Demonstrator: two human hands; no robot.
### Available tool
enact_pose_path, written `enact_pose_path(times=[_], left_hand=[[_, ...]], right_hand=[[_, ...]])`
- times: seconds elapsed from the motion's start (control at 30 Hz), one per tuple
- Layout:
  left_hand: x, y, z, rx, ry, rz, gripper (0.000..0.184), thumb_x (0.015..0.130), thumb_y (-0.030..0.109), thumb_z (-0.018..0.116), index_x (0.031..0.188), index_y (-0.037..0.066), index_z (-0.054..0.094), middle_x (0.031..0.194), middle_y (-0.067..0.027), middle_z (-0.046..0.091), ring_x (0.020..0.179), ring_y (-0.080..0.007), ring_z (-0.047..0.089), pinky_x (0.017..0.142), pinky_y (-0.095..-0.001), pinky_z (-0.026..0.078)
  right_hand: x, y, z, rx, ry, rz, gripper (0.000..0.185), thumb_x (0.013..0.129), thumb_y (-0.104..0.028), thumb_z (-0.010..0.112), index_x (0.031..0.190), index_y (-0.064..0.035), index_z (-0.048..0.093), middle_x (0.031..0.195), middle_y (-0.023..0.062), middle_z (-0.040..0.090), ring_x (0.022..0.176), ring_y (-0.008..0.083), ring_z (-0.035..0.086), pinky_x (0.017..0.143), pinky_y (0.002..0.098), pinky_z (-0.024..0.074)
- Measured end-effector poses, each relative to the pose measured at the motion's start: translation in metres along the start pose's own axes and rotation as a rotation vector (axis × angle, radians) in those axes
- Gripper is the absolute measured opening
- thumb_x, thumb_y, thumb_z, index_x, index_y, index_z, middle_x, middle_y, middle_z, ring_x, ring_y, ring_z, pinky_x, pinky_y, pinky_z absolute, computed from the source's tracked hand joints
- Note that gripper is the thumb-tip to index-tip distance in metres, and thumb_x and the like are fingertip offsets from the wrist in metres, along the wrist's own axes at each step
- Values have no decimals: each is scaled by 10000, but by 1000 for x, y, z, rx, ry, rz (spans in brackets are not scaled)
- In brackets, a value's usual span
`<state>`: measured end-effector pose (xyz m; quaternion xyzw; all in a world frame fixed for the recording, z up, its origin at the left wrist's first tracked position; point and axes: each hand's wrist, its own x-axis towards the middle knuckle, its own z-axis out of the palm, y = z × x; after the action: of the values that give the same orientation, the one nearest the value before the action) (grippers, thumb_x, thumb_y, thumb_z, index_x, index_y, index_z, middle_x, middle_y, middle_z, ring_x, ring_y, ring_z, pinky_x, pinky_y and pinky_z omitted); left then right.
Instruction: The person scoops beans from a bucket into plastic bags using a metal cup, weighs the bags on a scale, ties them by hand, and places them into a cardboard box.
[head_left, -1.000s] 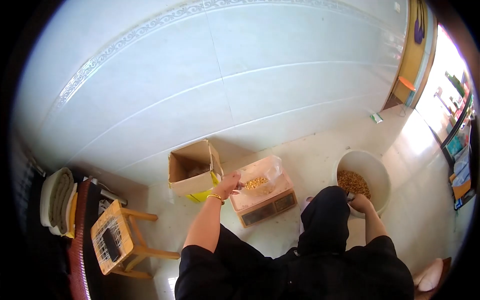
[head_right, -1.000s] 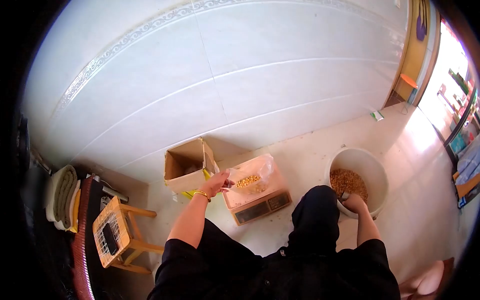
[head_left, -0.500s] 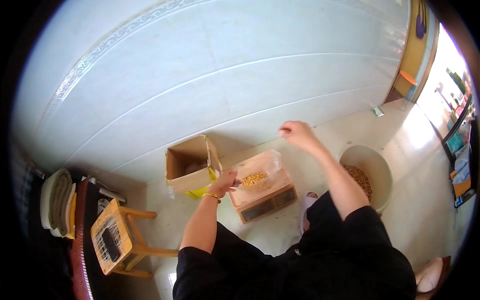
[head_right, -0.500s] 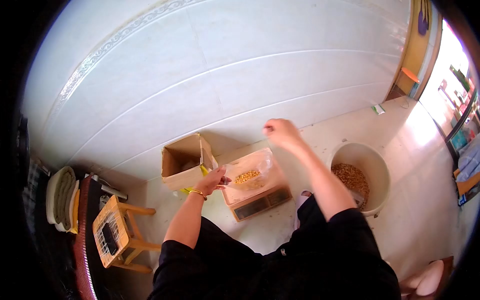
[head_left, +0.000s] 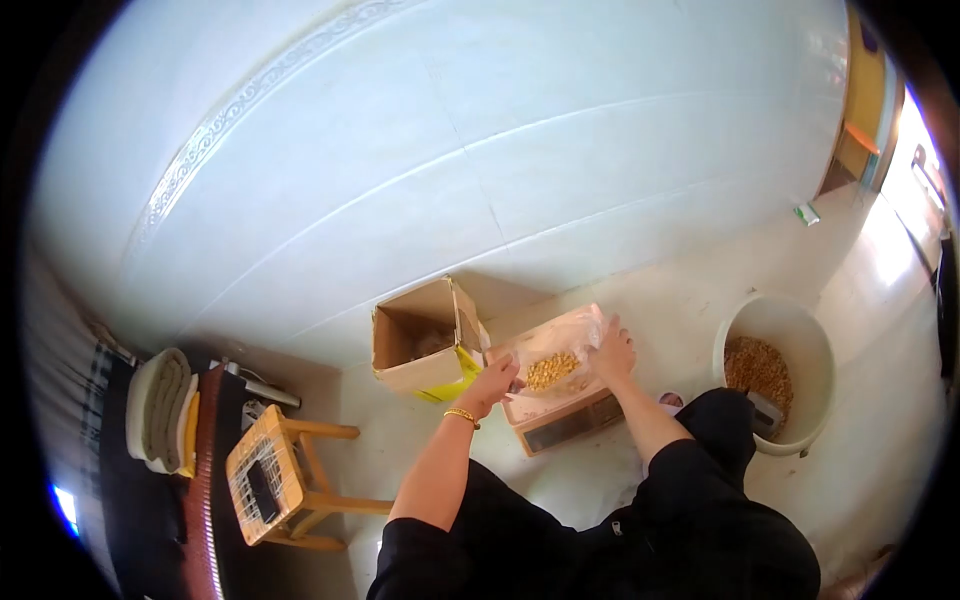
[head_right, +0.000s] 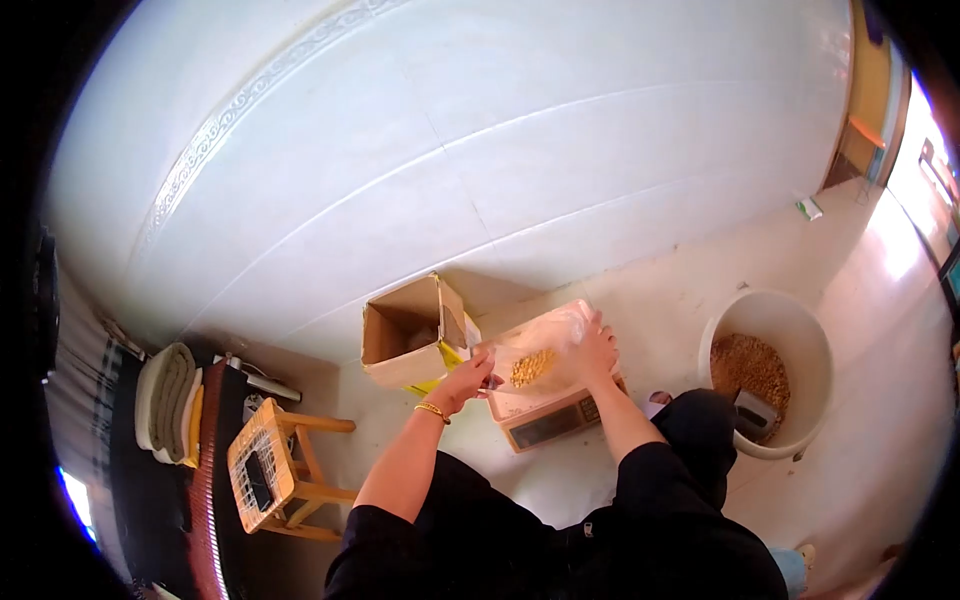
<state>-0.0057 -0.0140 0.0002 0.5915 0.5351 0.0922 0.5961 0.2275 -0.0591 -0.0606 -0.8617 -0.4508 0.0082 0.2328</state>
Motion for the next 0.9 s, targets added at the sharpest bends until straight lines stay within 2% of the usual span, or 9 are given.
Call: enact_pose_path(times=[0.07,0.3,0.37,0.5,0.57,0.67,0.7,0.83,0.9], left_hand=[[-2,2,3,10,-27,-32,514,923,455,406,1321,132,377,935,-48,609,839,-127,547,718,-314,459],[-14,4,2,189,30,-47,562,883,348,495,1371,108,353,924,-84,630,878,-155,569,721,-295,464],[-10,-2,-8,338,-2,-19,563,874,339,507,1361,94,367,931,-95,631,876,-165,574,732,-293,462],[-9,4,-7,488,12,68,564,850,301,540,1338,59,395,902,-123,641,834,-182,593,754,-288,455],[-4,8,4,469,34,119,568,847,291,547,1341,60,390,885,-123,644,824,-178,596,751,-289,456],[5,11,24,361,2,164,584,866,309,563,1368,96,356,833,-50,628,781,-121,566,653,-268,450],[6,9,27,391,53,190,588,858,289,579,1364,83,360,812,-52,619,771,-120,565,657,-269,448],[6,-6,33,338,264,218,582,821,236,608,1332,52,397,773,-116,613,712,-168,585,684,-294,458],[6,-19,36,229,268,225,560,831,221,606,1319,35,404,734,-81,588,689,-142,565,654,-273,449]], right_hand=[[13,18,23,262,-269,218,552,767,-221,623,1244,-31,422,1007,220,598,860,400,572,764,419,471],[17,25,35,705,-227,203,242,793,-145,546,979,7,577,830,199,626,751,356,596,693,411,472],[25,31,52,1375,-403,578,184,793,-114,537,941,-13,578,834,165,621,712,327,588,677,402,469],[17,9,32,1056,-4,463,163,780,-99,552,929,-46,589,792,137,600,711,290,580,648,374,466],[4,0,10,623,-6,-179,208,775,-167,604,947,-56,573,953,137,573,926,278,531,764,389,425],[-11,-12,-5,205,-21,-523,268,743,-146,625,997,-77,573,995,131,536,1008,282,486,797,407,401],[-11,-13,-3,123,-41,-384,354,675,-127,670,1018,-87,589,1127,125,498,1091,313,435,869,442,367],[-8,16,8,-50,-75,-176,433,662,-134,682,1077,-72,577,1089,133,534,1055,311,493,856,428,408],[-2,28,14,28,-405,-28,414,691,-172,668,1079,-46,596,1026,153,597,987,317,569,810,414,461]])
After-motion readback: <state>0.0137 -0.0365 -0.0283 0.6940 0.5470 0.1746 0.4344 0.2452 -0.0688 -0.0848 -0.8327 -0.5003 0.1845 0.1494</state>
